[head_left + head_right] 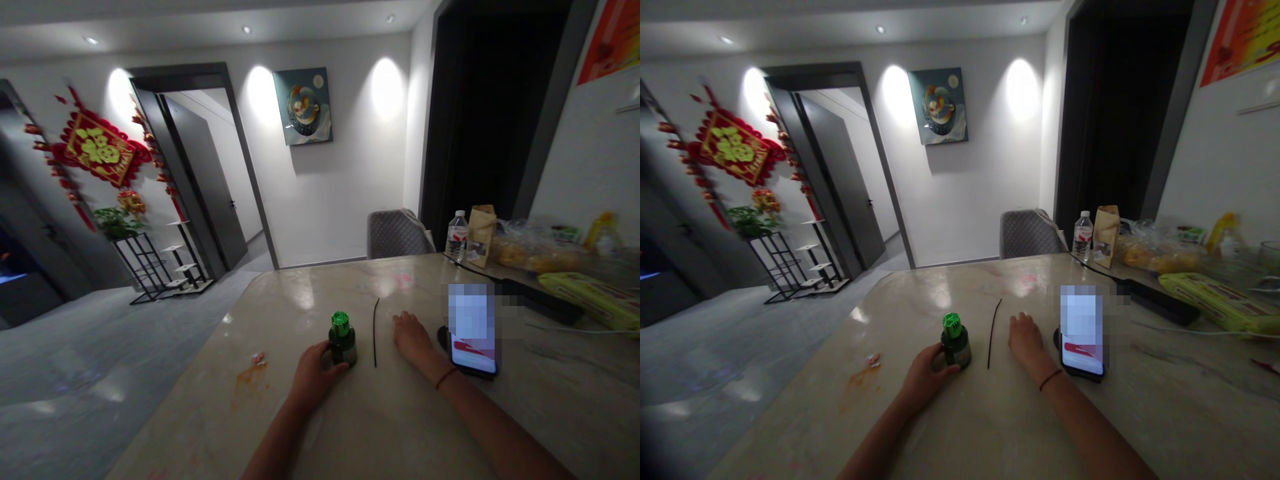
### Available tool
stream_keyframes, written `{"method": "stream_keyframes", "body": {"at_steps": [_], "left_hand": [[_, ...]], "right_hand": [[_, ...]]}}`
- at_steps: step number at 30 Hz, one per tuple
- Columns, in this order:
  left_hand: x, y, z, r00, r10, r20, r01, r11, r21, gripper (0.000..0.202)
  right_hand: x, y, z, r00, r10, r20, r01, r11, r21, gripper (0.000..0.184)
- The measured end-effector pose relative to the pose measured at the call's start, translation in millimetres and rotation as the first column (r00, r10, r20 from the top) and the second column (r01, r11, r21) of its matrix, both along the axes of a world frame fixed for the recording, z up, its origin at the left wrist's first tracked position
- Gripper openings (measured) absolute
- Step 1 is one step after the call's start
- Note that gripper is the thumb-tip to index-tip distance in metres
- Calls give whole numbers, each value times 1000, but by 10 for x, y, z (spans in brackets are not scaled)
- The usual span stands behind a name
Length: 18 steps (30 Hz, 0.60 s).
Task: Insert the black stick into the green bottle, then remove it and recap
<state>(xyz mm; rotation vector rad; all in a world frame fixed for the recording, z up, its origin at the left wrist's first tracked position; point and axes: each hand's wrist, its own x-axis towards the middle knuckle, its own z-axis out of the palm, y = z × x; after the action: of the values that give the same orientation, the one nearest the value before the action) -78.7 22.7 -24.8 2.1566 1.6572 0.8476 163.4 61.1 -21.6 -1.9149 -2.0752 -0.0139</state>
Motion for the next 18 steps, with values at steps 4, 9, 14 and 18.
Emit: {"method": "stream_keyframes", "body": {"at_steps": [4,9,14,18], "left_hand": [[24,-24,0,998,-6,-63,8,1000,21,46],[93,-61,14,970,88,-227,-63,992,113,42],[125,-76,57,917,224,-330,-185,972,146,32],[128,-81,89,916,223,-333,-202,974,98,23]], "right_hand": [[-94,33,-25,953,208,-222,-216,976,-14,30],[-175,8,-38,883,288,-370,-300,954,25,31],[-244,-21,-27,868,295,-399,-311,950,25,34],[-278,-37,-26,865,336,-373,-346,937,42,32]]}}
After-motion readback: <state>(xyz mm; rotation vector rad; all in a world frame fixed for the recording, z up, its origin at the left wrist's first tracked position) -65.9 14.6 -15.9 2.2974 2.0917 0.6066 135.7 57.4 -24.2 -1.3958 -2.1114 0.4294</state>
